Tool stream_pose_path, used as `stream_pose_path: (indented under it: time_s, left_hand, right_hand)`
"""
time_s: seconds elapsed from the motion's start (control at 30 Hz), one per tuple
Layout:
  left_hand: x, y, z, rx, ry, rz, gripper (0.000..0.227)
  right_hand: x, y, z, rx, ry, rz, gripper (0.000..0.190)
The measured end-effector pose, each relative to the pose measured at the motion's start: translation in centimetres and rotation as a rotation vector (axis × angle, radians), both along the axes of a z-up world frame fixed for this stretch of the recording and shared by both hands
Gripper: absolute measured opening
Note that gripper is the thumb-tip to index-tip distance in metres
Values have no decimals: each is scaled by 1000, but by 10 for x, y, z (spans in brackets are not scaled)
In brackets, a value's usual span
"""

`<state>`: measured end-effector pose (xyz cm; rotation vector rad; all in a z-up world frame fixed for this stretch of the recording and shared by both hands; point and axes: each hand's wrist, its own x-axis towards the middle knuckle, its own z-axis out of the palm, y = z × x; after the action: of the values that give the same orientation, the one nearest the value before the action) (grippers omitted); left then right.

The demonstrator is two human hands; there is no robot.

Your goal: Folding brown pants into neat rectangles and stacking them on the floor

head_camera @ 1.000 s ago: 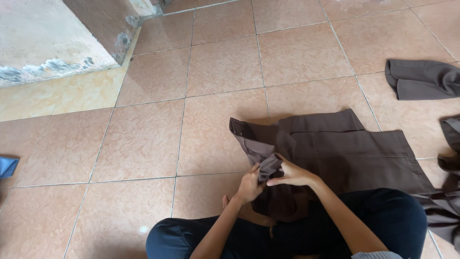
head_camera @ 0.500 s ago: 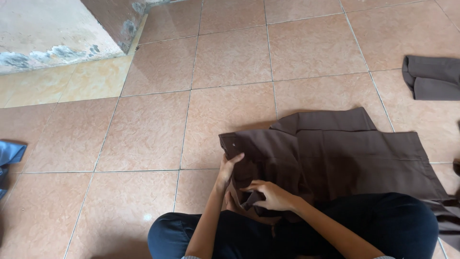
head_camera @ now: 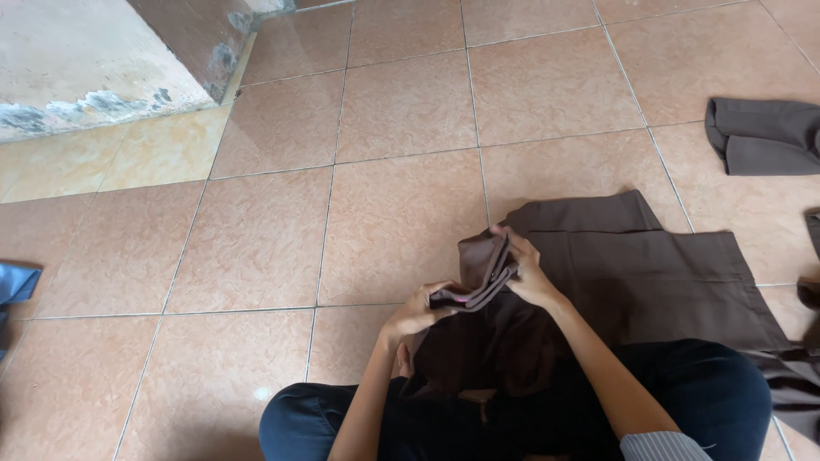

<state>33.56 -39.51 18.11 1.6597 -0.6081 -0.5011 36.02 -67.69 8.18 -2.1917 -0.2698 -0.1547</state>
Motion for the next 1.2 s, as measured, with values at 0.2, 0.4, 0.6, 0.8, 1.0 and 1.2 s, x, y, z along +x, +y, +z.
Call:
stream_pose_path:
  time_s: [0.2, 0.4, 0.6, 0.8, 1.0, 1.2]
  left_hand:
    - [-13, -20, 58, 476, -100, 66, 152]
    - [-27, -37, 30, 632, -442, 323, 107]
    - [-15, -2, 85, 392, -379, 496, 33]
    - [-10, 44, 109, 21, -418, 339, 34]
    - [-16, 85, 140, -203, -623, 464, 16]
    - [-5, 135, 151, -286, -750, 549, 8]
  right_hand:
    - [-39, 49, 96, -100, 65, -6, 36]
    - [-23, 53, 45, -315, -151, -18, 69]
    - [-12, 14, 85, -596, 29, 55, 56]
    - [-12, -22, 104, -548, 258, 63, 71]
    - [17, -73, 7, -930, 230, -168, 57]
    - [24, -124, -61, -945, 243, -430, 53]
